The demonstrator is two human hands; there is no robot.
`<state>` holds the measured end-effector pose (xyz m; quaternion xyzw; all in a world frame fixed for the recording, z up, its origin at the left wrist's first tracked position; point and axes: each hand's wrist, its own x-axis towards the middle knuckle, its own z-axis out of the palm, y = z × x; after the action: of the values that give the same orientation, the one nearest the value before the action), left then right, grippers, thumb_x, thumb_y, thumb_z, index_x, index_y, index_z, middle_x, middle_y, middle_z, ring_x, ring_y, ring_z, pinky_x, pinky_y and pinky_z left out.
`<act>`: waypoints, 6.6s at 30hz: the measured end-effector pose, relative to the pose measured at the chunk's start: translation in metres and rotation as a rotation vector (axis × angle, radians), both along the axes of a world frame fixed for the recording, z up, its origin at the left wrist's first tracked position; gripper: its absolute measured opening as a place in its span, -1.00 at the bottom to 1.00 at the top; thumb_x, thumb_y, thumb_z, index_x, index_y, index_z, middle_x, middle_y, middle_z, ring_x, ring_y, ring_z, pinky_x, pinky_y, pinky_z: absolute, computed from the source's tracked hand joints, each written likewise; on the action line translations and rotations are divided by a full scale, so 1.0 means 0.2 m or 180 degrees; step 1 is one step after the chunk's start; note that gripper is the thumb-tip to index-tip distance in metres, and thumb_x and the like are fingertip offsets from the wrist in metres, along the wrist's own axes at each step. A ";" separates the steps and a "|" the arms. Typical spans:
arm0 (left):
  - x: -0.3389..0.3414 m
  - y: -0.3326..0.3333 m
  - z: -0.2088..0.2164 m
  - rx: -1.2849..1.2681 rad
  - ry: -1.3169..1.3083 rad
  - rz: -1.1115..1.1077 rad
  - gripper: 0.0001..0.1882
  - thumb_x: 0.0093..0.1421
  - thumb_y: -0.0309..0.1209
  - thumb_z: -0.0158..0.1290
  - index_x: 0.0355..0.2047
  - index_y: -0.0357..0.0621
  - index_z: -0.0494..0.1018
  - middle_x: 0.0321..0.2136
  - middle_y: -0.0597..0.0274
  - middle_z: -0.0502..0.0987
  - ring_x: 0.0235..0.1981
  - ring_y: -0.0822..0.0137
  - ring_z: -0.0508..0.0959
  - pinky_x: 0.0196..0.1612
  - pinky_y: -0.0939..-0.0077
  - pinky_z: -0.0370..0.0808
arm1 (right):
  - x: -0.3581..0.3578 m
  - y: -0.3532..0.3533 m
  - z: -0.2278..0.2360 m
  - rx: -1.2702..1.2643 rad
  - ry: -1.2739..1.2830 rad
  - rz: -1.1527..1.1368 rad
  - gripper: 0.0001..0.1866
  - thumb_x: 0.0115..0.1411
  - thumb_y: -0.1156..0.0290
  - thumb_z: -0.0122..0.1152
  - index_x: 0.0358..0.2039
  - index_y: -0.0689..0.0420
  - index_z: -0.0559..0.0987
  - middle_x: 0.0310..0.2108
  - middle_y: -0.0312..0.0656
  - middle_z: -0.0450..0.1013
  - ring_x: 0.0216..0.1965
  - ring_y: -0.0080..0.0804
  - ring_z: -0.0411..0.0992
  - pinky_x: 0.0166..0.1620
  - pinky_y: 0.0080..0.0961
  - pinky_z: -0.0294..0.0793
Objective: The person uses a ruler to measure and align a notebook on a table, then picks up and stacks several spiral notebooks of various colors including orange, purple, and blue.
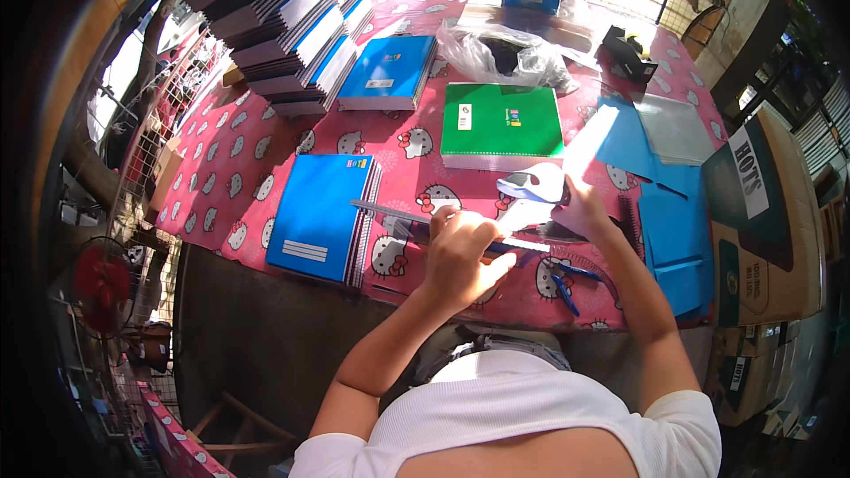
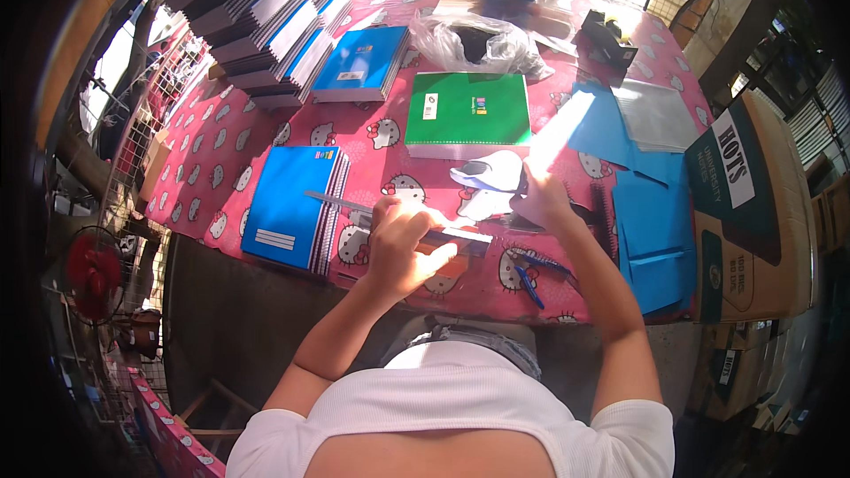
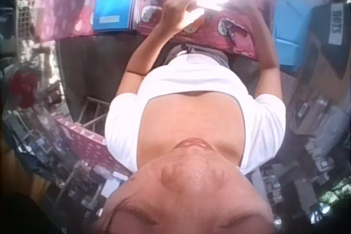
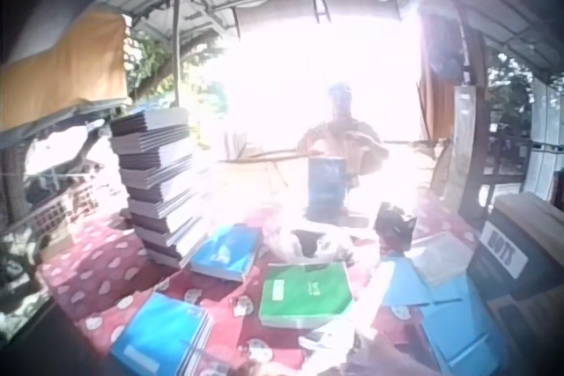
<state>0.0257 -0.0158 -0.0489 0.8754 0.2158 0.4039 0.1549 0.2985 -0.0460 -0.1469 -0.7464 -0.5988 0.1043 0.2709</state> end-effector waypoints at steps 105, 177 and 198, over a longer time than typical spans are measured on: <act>-0.39 0.32 -0.08 -0.3471 -0.1981 -0.0402 -0.74 0.10 -0.69 0.11 -0.18 -0.26 0.51 -0.24 0.21 0.58 -0.15 0.49 0.52 -0.06 0.57 0.49 | 0.03 0.10 -0.28 0.0471 -0.0733 0.0700 -0.31 -0.02 0.16 0.31 0.03 0.28 0.30 0.09 0.19 0.24 0.06 0.06 0.29 -0.03 -0.09 0.38; -0.46 0.73 -0.05 -0.0591 0.1911 0.0798 -0.53 0.24 -0.17 -0.02 0.16 0.12 0.30 0.27 0.17 0.16 0.29 0.10 0.13 0.17 -0.52 -0.35 | -0.41 1.15 0.14 -0.0641 -0.0839 0.2203 -0.60 -0.12 0.47 0.31 -0.17 -0.02 0.62 -0.27 -0.12 0.52 -0.20 -0.11 0.49 -0.13 -0.26 0.45; -0.17 0.26 -0.24 -0.0521 0.2703 -0.0466 0.00 -0.06 -0.31 0.26 0.34 0.21 -0.07 0.04 0.26 0.39 0.06 0.24 0.42 0.22 -0.43 -0.27 | -0.40 1.13 0.15 -0.0512 -0.1060 0.2018 -0.65 -0.08 0.58 0.10 -0.19 0.12 0.52 -0.36 0.02 0.50 -0.28 0.03 0.48 -0.19 -0.14 0.46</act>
<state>-0.0076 0.0353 -0.0967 0.9616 0.2290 -0.0223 0.1496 0.2190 0.1807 -0.1166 -0.5494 -0.8262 0.1069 0.0645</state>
